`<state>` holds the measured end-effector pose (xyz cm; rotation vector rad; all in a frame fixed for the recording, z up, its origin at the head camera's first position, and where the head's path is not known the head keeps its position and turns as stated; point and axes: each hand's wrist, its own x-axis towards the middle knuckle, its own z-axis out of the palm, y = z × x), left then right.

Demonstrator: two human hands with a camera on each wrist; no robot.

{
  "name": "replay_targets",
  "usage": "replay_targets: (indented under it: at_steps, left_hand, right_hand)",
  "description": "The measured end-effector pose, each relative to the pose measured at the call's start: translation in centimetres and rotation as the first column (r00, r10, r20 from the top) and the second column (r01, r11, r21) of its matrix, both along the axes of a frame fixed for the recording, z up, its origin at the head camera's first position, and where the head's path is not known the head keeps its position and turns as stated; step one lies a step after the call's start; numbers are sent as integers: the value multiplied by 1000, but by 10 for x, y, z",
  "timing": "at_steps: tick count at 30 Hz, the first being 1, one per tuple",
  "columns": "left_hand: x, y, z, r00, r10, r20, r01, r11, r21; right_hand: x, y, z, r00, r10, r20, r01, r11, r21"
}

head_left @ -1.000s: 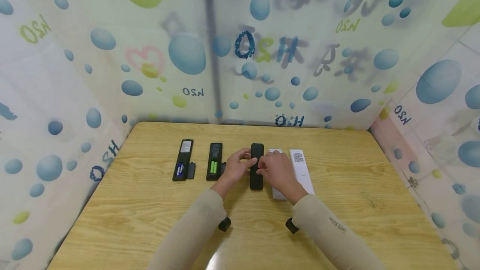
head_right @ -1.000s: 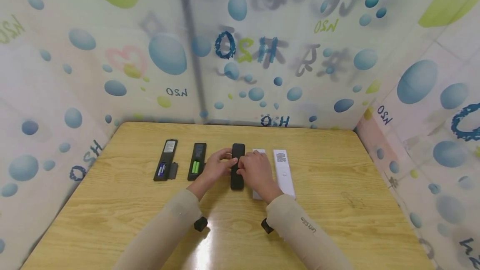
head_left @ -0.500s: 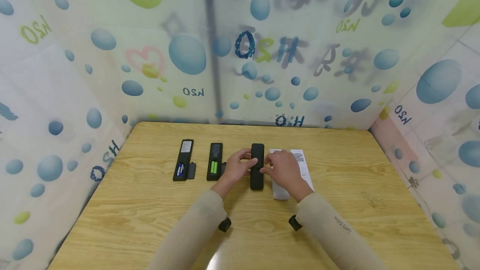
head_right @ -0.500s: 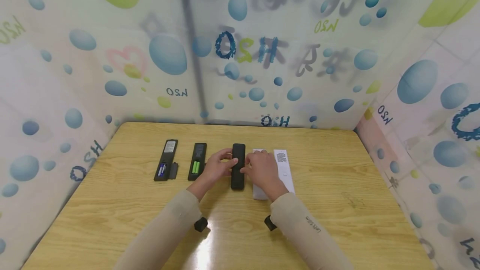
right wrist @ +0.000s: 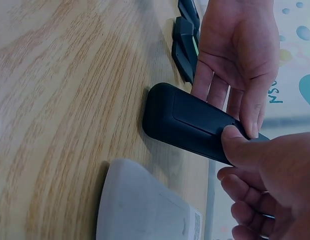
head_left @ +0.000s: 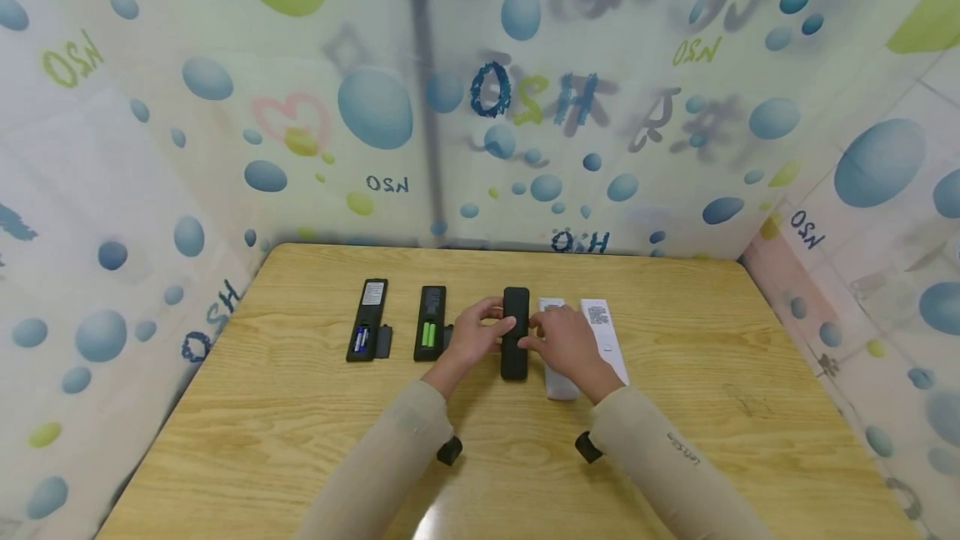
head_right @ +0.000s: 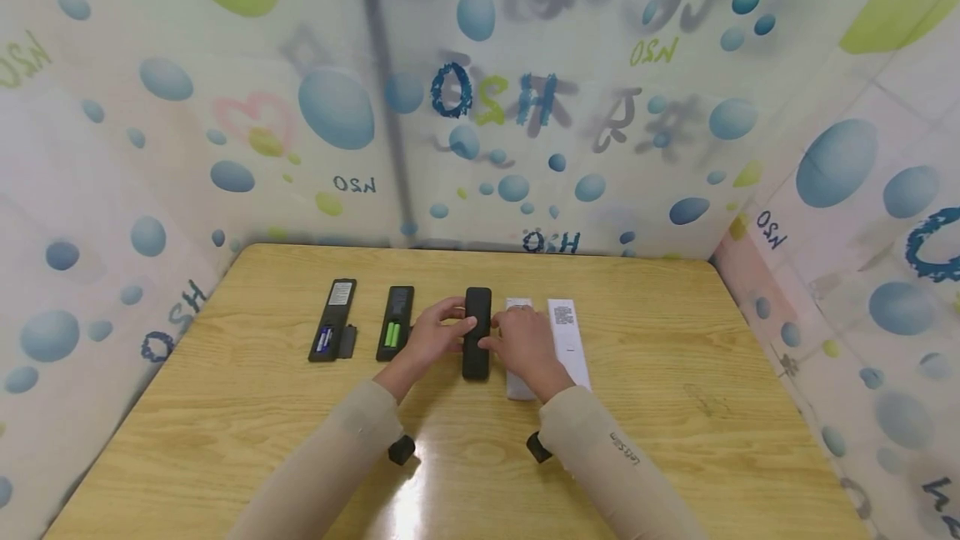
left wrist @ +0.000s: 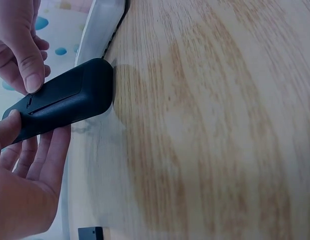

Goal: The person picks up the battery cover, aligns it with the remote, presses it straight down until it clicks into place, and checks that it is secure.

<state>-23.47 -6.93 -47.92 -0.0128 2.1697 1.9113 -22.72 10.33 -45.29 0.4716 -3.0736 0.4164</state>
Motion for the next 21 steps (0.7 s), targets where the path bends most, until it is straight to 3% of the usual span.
replay_targets:
  at_steps: [4, 10, 13, 19, 21]
  left_hand:
    - [2, -1, 5, 1000, -9, 20, 9, 1000, 16]
    - [13, -2, 27, 1000, -17, 9, 17, 1000, 6]
    - [18, -2, 32, 1000, -15, 9, 15, 1000, 9]
    - [19, -1, 34, 1000, -13, -1, 13, 1000, -2]
    - [14, 0, 24, 1000, -2, -11, 2, 1000, -12]
  right_hand:
    - [2, -2, 3, 1000, -8, 23, 8, 1000, -22]
    - [3, -5, 4, 997, -37, 63, 41, 998, -56]
    - [2, -6, 3, 995, -61, 83, 67, 995, -69]
    - [0, -7, 0, 991, -95, 91, 103, 991, -80]
    - [-1, -8, 0, 990, -103, 92, 110, 991, -78]
